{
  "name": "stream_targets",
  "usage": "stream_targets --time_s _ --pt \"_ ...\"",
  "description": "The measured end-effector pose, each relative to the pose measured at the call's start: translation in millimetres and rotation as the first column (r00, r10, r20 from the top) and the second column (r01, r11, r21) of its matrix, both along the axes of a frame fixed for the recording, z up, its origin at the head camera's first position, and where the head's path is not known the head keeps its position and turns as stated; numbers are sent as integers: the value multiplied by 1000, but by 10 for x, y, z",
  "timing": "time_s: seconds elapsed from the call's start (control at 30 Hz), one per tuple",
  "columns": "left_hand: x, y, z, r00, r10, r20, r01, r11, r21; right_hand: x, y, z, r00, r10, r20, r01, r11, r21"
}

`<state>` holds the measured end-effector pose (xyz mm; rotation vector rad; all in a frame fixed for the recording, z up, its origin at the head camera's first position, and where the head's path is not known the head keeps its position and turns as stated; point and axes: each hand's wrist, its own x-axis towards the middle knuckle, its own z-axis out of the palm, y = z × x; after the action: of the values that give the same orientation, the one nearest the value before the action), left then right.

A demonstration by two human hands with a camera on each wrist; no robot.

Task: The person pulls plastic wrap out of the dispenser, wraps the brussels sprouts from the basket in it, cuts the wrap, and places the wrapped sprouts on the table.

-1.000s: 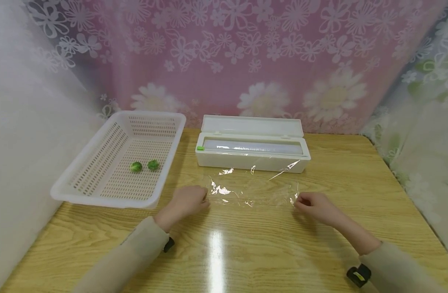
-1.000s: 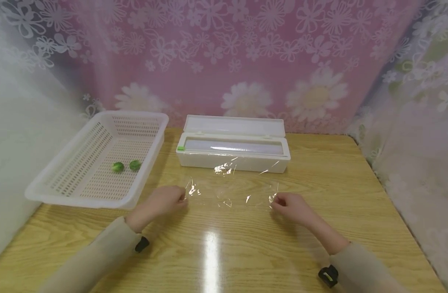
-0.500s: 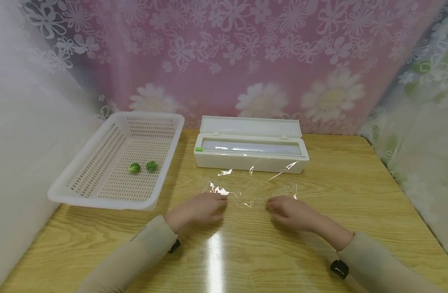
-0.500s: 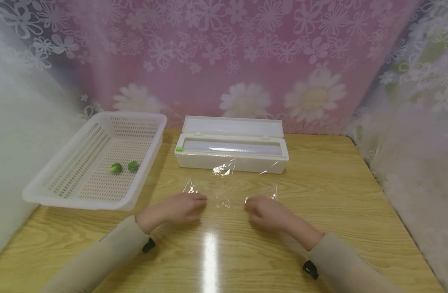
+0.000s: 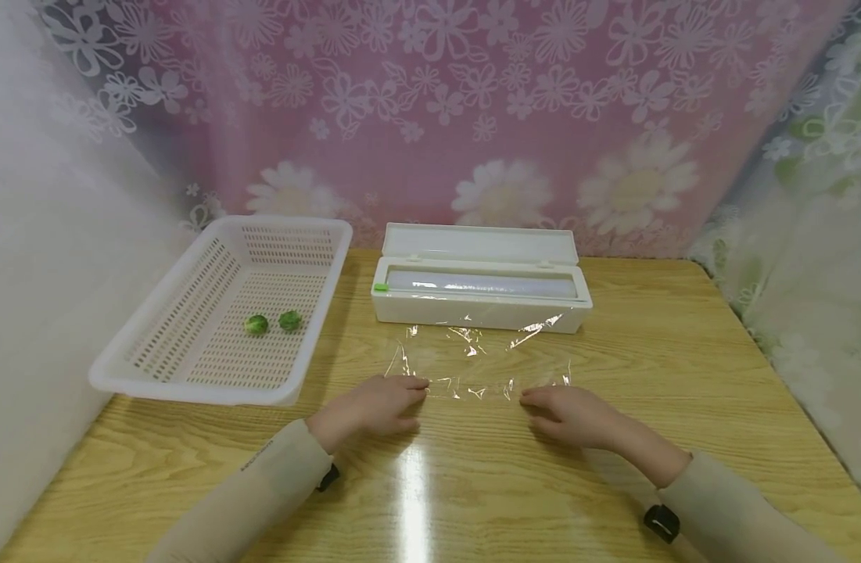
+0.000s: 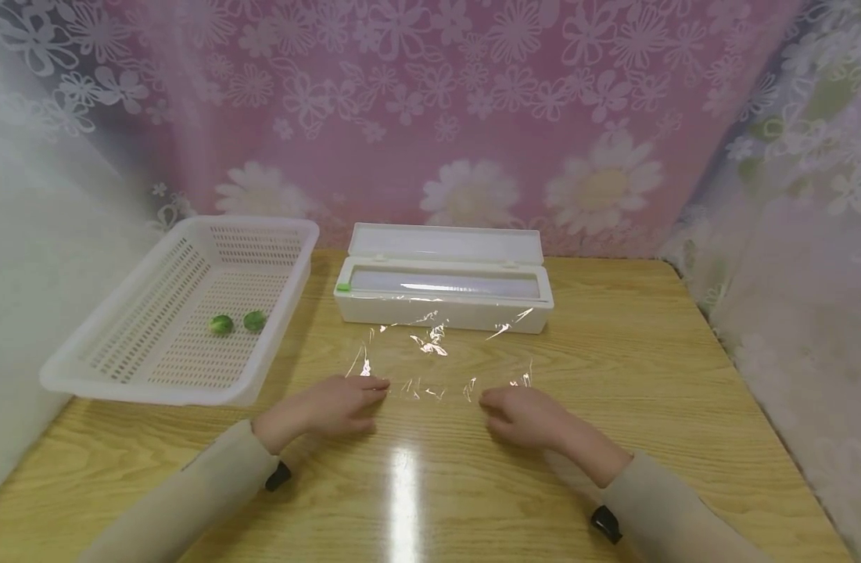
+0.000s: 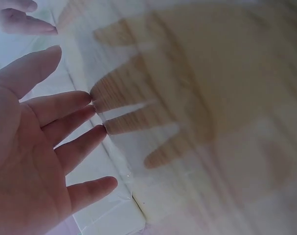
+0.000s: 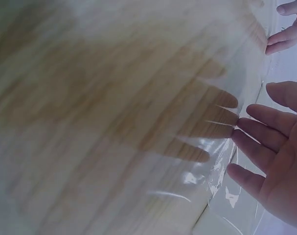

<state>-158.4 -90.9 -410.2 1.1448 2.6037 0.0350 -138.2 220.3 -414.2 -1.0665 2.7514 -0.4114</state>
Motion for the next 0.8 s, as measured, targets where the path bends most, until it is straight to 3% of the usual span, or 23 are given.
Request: stream_targets --time_s 0.27,0.53,0.8 --pt "3 -17 9 1000 12 15 -13 999 50 -24 -3 -15 998 9 -58 -16 993 -117" --pt "53 -54 113 992 25 -126 -4 986 168 -22 -70 36 994 -68 -80 52 981 -184" --pt "131 -105 315 974 98 -205 -23 940 342 -32 -165 61 989 -103 -106 77 970 -229"
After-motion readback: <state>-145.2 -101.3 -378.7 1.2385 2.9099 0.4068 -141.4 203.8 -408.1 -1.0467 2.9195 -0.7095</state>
